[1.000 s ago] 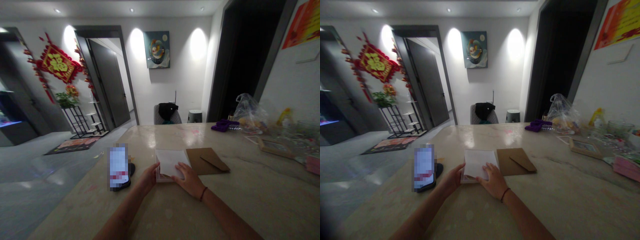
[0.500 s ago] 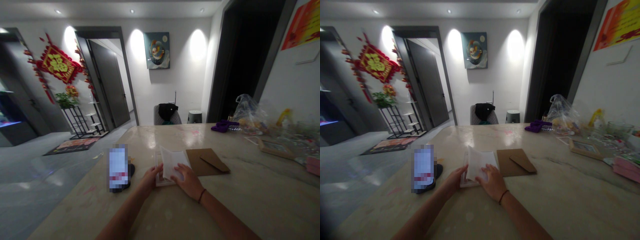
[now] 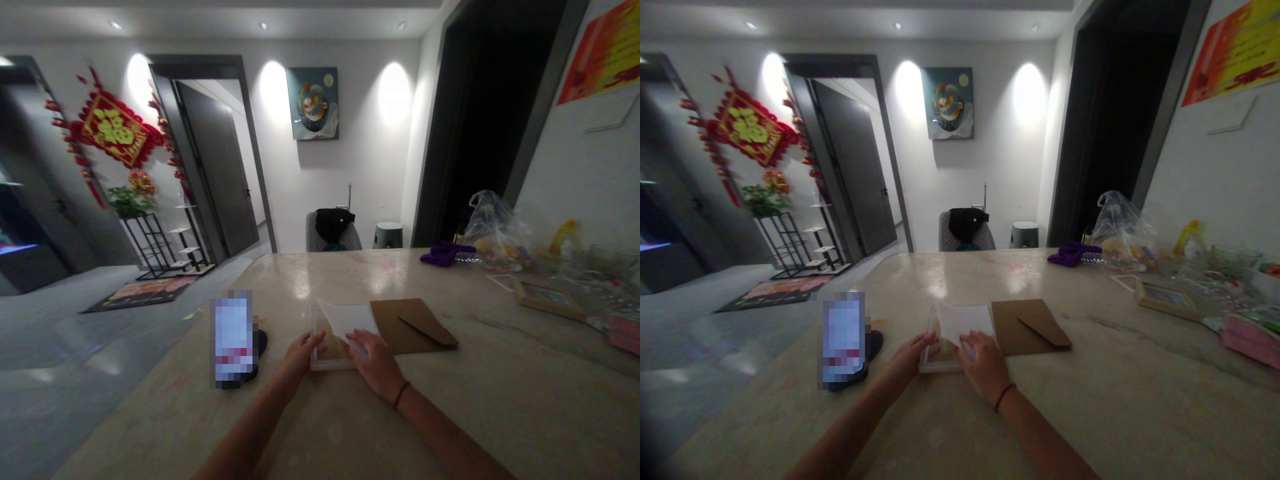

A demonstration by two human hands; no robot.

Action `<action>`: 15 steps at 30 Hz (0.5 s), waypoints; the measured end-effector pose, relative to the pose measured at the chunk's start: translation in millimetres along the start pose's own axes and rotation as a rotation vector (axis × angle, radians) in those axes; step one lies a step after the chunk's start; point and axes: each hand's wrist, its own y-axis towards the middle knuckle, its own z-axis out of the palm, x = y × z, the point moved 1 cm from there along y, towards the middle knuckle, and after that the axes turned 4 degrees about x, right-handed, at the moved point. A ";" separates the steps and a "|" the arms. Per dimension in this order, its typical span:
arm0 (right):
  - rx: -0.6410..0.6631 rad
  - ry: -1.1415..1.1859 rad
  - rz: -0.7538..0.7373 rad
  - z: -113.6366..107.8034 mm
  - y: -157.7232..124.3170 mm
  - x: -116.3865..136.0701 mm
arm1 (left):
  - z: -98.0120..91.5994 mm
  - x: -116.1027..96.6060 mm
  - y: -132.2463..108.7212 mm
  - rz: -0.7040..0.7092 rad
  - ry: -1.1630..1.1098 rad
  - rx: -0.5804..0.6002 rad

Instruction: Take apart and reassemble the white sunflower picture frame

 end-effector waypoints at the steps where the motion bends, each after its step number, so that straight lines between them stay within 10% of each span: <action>1: -0.010 0.066 0.022 -0.7 1.6 -2.1 | -1.0 -1.7 0.3 -0.024 -0.015 -0.046; 15: -0.398 0.222 0.255 -36.1 14.6 -24.5 | -3.3 -20.2 -14.8 0.193 0.278 -0.194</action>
